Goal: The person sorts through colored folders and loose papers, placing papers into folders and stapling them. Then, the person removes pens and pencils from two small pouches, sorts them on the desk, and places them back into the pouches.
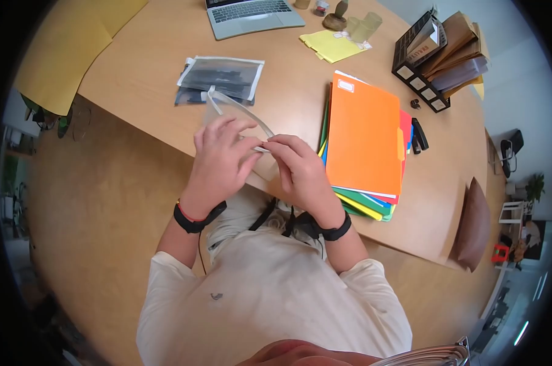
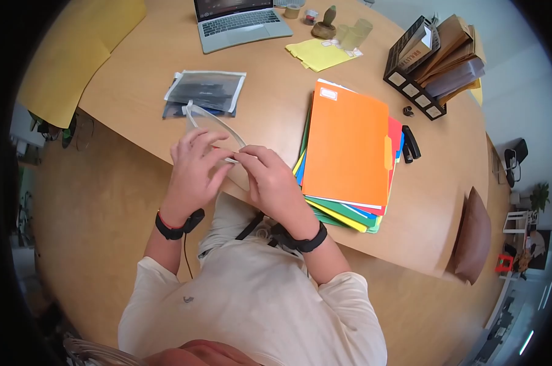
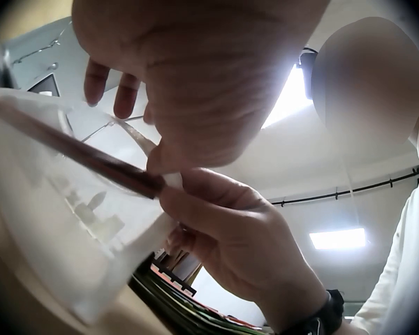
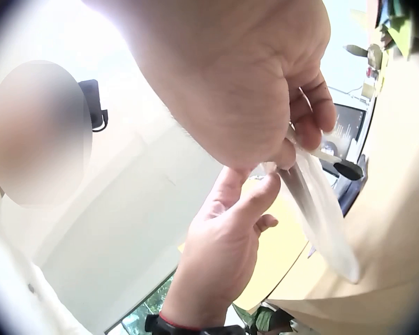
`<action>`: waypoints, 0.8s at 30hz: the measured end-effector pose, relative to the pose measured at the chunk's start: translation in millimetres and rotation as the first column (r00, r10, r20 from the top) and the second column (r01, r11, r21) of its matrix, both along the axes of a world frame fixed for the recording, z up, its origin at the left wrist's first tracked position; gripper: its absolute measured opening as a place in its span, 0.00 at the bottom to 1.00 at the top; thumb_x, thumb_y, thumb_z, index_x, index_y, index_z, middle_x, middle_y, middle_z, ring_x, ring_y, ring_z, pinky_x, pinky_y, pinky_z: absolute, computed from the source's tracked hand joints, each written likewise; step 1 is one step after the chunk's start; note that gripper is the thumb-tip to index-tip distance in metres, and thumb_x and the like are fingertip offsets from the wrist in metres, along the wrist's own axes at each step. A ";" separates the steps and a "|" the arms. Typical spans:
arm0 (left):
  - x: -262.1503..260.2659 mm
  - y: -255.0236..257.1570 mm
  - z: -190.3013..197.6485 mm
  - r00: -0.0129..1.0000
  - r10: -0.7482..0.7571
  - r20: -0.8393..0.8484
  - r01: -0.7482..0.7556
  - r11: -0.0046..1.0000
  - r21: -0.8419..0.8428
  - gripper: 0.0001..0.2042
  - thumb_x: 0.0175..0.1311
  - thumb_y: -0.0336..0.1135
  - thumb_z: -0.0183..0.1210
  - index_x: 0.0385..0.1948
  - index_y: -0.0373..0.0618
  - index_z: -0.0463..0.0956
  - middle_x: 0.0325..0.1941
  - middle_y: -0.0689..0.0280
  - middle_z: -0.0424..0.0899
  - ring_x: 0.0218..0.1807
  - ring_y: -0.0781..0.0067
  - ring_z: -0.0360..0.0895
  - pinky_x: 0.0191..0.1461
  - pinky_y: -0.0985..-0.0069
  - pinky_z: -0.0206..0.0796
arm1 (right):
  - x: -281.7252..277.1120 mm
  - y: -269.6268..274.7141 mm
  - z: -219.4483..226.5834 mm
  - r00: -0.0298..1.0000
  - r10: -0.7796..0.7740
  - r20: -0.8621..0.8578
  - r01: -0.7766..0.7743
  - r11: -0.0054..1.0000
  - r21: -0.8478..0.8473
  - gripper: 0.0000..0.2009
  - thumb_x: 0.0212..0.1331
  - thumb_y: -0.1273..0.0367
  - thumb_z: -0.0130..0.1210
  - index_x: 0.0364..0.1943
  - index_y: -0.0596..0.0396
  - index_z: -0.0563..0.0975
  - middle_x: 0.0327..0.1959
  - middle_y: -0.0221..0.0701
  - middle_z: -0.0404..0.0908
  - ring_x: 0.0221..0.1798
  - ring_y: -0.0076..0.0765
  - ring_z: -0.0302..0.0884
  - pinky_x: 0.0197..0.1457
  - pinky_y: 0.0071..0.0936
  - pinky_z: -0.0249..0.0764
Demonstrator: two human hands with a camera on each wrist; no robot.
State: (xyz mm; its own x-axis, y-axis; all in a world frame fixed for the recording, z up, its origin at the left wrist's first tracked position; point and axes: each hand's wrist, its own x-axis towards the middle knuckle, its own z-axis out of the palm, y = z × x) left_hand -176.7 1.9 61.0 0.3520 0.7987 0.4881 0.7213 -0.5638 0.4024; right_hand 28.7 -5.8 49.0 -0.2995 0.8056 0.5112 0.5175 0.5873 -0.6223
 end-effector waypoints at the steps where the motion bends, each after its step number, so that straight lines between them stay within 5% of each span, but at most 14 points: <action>1: -2.3 2.0 1.6 0.999 -0.001 -0.040 0.002 1.000 0.007 0.09 0.66 0.30 0.67 0.46 0.49 0.86 0.58 0.62 0.85 0.68 0.54 0.74 0.75 0.52 0.53 | 0.6 0.2 3.5 1.000 -0.001 0.004 0.001 1.000 0.023 0.14 0.60 0.81 0.61 0.50 0.61 0.83 0.47 0.41 0.87 0.49 0.53 0.85 0.54 0.43 0.82; 8: -7.8 9.0 0.0 0.989 -0.102 0.108 0.117 0.983 -0.139 0.04 0.68 0.30 0.66 0.40 0.45 0.84 0.43 0.61 0.89 0.56 0.58 0.84 0.75 0.52 0.54 | 13.9 4.5 16.9 0.978 0.071 0.195 -0.065 0.997 -0.036 0.17 0.61 0.82 0.59 0.54 0.55 0.80 0.43 0.39 0.86 0.45 0.50 0.84 0.48 0.43 0.78; 11: -8.3 8.4 -0.4 0.966 -0.148 0.210 0.194 0.957 -0.218 0.04 0.69 0.28 0.64 0.41 0.42 0.83 0.45 0.59 0.89 0.54 0.53 0.84 0.71 0.55 0.62 | 17.9 9.3 11.5 0.986 0.071 0.149 -0.067 0.997 -0.028 0.18 0.63 0.80 0.60 0.58 0.56 0.77 0.43 0.41 0.86 0.45 0.53 0.84 0.49 0.43 0.79; 14: -1.4 6.9 -0.3 0.924 -0.134 0.358 0.211 0.960 -0.186 0.05 0.71 0.28 0.62 0.43 0.39 0.82 0.45 0.57 0.90 0.51 0.51 0.85 0.63 0.58 0.71 | 5.7 8.1 16.6 0.986 -0.030 -0.163 0.023 0.999 -0.044 0.17 0.68 0.76 0.61 0.59 0.56 0.76 0.42 0.42 0.86 0.45 0.51 0.84 0.48 0.41 0.79; 16: 0.9 4.2 -3.4 0.902 -0.042 0.429 0.141 0.969 -0.202 0.05 0.72 0.27 0.61 0.45 0.38 0.82 0.45 0.54 0.90 0.49 0.51 0.86 0.58 0.61 0.75 | 4.3 2.0 20.3 0.969 -0.147 -0.198 0.095 0.964 -0.249 0.15 0.71 0.73 0.60 0.59 0.58 0.76 0.44 0.44 0.86 0.45 0.49 0.84 0.47 0.40 0.80; 19: 3.0 4.0 -5.5 0.774 0.035 0.633 0.172 0.949 -0.263 0.05 0.77 0.25 0.58 0.46 0.36 0.82 0.47 0.57 0.91 0.43 0.72 0.87 0.49 0.75 0.77 | 12.0 2.5 8.1 0.973 -0.167 -0.159 0.074 0.878 -0.474 0.13 0.75 0.69 0.59 0.57 0.61 0.78 0.48 0.47 0.85 0.45 0.47 0.85 0.46 0.39 0.80; 20: 2.5 4.4 -6.1 0.782 0.032 0.623 0.180 0.945 -0.274 0.05 0.77 0.25 0.59 0.46 0.36 0.82 0.45 0.56 0.90 0.41 0.67 0.87 0.47 0.73 0.77 | 15.0 4.5 0.7 0.981 -0.141 -0.137 0.048 0.845 -0.532 0.13 0.76 0.68 0.58 0.57 0.61 0.79 0.49 0.47 0.85 0.46 0.46 0.85 0.46 0.38 0.80; 24: -3.5 3.1 -6.6 0.838 0.017 0.545 0.205 0.917 -0.343 0.06 0.74 0.26 0.61 0.47 0.36 0.82 0.40 0.53 0.89 0.38 0.58 0.88 0.43 0.69 0.77 | 8.4 4.6 -14.2 0.952 -0.150 -0.266 0.041 0.926 -0.374 0.12 0.77 0.67 0.57 0.54 0.62 0.81 0.42 0.43 0.87 0.40 0.47 0.84 0.46 0.37 0.80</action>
